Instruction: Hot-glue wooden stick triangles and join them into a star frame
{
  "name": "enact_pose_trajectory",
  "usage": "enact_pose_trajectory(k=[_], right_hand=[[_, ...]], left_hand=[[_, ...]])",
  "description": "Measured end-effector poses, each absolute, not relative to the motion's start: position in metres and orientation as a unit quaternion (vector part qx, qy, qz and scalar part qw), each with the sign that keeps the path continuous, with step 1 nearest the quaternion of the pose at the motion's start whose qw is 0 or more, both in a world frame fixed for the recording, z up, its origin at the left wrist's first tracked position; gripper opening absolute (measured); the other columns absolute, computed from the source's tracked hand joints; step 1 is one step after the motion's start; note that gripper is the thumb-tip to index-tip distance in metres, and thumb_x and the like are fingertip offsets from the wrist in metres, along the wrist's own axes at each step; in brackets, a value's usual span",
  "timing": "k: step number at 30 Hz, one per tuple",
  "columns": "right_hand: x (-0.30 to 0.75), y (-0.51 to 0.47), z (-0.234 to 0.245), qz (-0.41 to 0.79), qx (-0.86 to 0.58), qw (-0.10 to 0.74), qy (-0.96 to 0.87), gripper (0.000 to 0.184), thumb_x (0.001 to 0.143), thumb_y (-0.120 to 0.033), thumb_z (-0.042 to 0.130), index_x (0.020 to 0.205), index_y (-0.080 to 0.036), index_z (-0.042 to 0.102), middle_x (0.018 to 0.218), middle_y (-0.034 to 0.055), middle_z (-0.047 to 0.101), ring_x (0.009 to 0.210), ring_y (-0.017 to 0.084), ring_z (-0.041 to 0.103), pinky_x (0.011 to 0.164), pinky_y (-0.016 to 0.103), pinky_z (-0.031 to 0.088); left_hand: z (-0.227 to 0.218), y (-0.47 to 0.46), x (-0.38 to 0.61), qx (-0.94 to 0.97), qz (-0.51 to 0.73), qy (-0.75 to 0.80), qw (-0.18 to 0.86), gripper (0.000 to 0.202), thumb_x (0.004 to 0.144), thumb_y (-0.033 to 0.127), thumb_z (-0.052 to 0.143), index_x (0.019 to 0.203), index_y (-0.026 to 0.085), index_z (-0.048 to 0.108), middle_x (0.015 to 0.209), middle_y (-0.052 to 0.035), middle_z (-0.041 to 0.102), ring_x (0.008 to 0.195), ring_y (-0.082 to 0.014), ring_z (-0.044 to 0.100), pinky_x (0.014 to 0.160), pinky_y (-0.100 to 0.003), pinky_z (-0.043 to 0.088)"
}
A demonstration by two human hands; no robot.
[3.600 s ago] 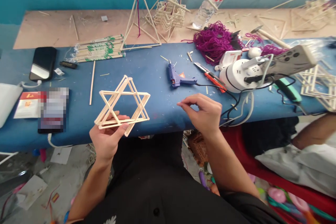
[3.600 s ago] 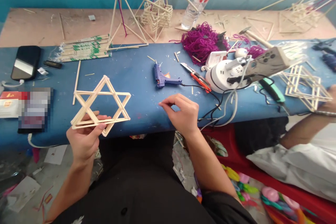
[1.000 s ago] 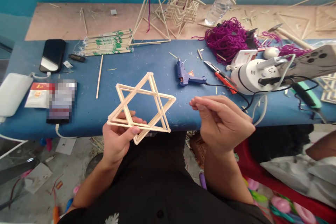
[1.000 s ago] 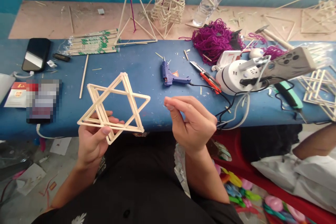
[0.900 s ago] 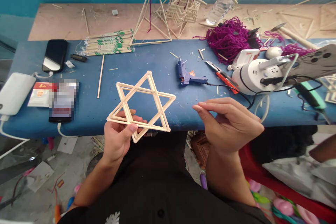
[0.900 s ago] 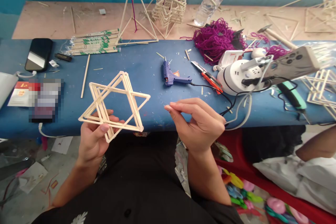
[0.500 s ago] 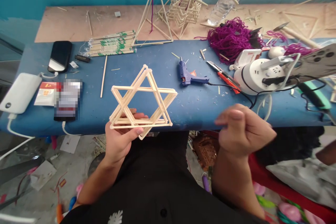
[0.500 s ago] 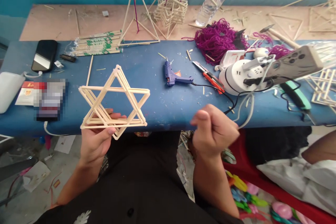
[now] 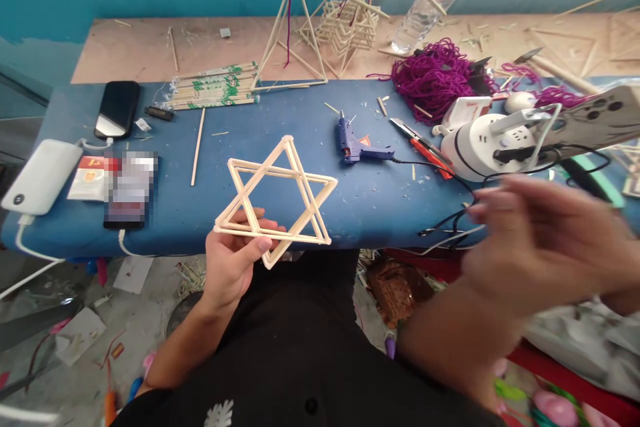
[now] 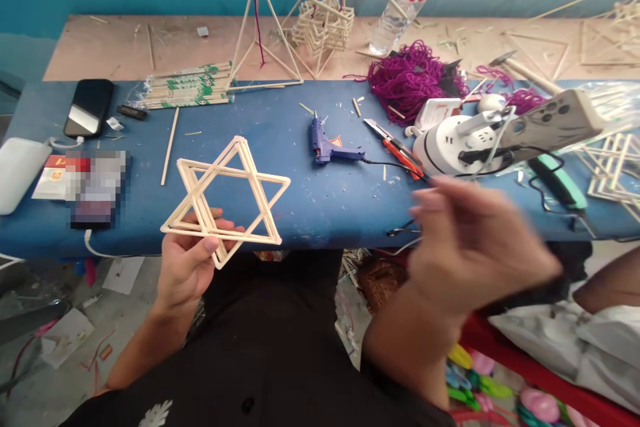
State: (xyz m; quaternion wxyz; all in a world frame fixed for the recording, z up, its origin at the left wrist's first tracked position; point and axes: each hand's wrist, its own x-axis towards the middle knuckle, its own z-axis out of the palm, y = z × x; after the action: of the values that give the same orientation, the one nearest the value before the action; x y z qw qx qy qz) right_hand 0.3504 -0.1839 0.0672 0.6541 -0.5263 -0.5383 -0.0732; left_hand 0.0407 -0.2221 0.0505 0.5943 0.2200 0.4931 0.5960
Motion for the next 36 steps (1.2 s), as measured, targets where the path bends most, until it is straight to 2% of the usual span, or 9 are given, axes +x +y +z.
enact_pose_trajectory(k=[1, 3, 5, 8, 13, 18, 23, 29, 36], right_hand=[[0.328, -0.187, 0.067, -0.041, -0.504, 0.616, -0.604, 0.016, 0.084, -0.019, 0.093, 0.097, -0.025, 0.087, 0.078, 0.0027, 0.08, 0.059, 0.016, 0.07, 0.049, 0.03, 0.046], [0.292, -0.193, 0.069, 0.046, -0.449, 0.536, -0.713, 0.025, 0.084, -0.007, 0.087, 0.101, -0.026, 0.085, 0.084, 0.001, 0.081, 0.066, 0.015, 0.071, 0.054, 0.028, 0.051], [0.271, -0.197, 0.071, 0.074, -0.402, 0.494, -0.767, 0.027, 0.088, -0.004, 0.082, 0.104, -0.026, 0.082, 0.093, 0.0021, 0.081, 0.072, 0.015, 0.072, 0.062, 0.029, 0.059], [0.263, -0.196, 0.07, 0.056, -0.353, 0.441, -0.824, 0.029, 0.091, -0.002, 0.078, 0.11, -0.024, 0.078, 0.1, 0.0052, 0.079, 0.081, 0.017, 0.072, 0.07, 0.031, 0.061], [0.263, -0.19, 0.071, -0.005, -0.332, 0.359, -0.872, 0.025, 0.091, 0.002, 0.075, 0.109, -0.015, 0.076, 0.099, 0.0087, 0.078, 0.085, 0.019, 0.069, 0.072, 0.033, 0.058], [0.255, -0.189, 0.08, -0.072, -0.329, 0.293, -0.895, 0.012, 0.098, -0.003, 0.071, 0.1, -0.013, 0.077, 0.09, 0.0065, 0.076, 0.077, 0.018, 0.063, 0.066, 0.034, 0.05], [0.251, -0.184, 0.085, -0.091, -0.318, 0.242, -0.912, 0.024, 0.102, -0.003, 0.063, 0.083, -0.015, 0.073, 0.084, 0.0054, 0.072, 0.072, 0.018, 0.053, 0.062, 0.037, 0.04], [0.251, -0.174, 0.078, -0.116, -0.265, 0.216, -0.933, 0.026, 0.105, -0.005, 0.058, 0.085, -0.015, 0.071, 0.085, 0.0066, 0.067, 0.076, 0.019, 0.05, 0.064, 0.038, 0.035], [0.251, -0.171, 0.063, -0.095, -0.279, 0.207, -0.933, 0.032, 0.109, -0.009, 0.05, 0.086, -0.02, 0.069, 0.088, 0.0071, 0.066, 0.079, 0.021, 0.05, 0.068, 0.04, 0.037]], left_hand=[[0.049, -0.223, 0.041, 0.23, 0.595, 0.493, 0.591, 0.05, 0.06, 0.034, 0.108, 0.097, 0.017, 0.081, 0.082, -0.0069, 0.085, 0.074, -0.0307, 0.085, 0.068, -0.036, 0.074], [0.046, -0.226, 0.042, 0.26, 0.595, 0.492, 0.58, 0.048, 0.062, 0.032, 0.108, 0.099, 0.017, 0.081, 0.084, -0.0066, 0.086, 0.075, -0.0303, 0.086, 0.073, -0.038, 0.074], [0.043, -0.229, 0.041, 0.296, 0.592, 0.491, 0.567, 0.046, 0.065, 0.029, 0.106, 0.102, 0.018, 0.082, 0.087, -0.0066, 0.086, 0.079, -0.0298, 0.086, 0.077, -0.037, 0.074], [0.042, -0.236, 0.04, 0.343, 0.585, 0.5, 0.539, 0.043, 0.07, 0.025, 0.103, 0.108, 0.019, 0.084, 0.092, -0.0061, 0.087, 0.084, -0.0279, 0.087, 0.081, -0.035, 0.074], [0.05, -0.244, 0.042, 0.383, 0.559, 0.57, 0.464, 0.036, 0.072, 0.023, 0.101, 0.103, 0.017, 0.085, 0.094, -0.0069, 0.087, 0.089, -0.0278, 0.086, 0.092, -0.037, 0.072], [0.053, -0.242, 0.04, 0.426, 0.529, 0.582, 0.448, 0.027, 0.074, 0.023, 0.099, 0.097, 0.017, 0.086, 0.094, -0.0073, 0.087, 0.088, -0.0276, 0.086, 0.092, -0.039, 0.072], [0.051, -0.239, 0.033, 0.447, 0.52, 0.578, 0.441, 0.025, 0.075, 0.025, 0.099, 0.095, 0.017, 0.086, 0.093, -0.0081, 0.087, 0.083, -0.0251, 0.084, 0.085, -0.036, 0.072], [0.053, -0.236, 0.029, 0.4, 0.521, 0.573, 0.49, 0.042, 0.072, 0.024, 0.101, 0.108, 0.016, 0.082, 0.092, -0.0076, 0.086, 0.081, -0.0254, 0.085, 0.078, -0.034, 0.073], [0.05, -0.235, 0.029, 0.364, 0.524, 0.575, 0.511, 0.046, 0.068, 0.027, 0.103, 0.107, 0.015, 0.082, 0.092, -0.0085, 0.086, 0.081, -0.028, 0.085, 0.076, -0.036, 0.074]])
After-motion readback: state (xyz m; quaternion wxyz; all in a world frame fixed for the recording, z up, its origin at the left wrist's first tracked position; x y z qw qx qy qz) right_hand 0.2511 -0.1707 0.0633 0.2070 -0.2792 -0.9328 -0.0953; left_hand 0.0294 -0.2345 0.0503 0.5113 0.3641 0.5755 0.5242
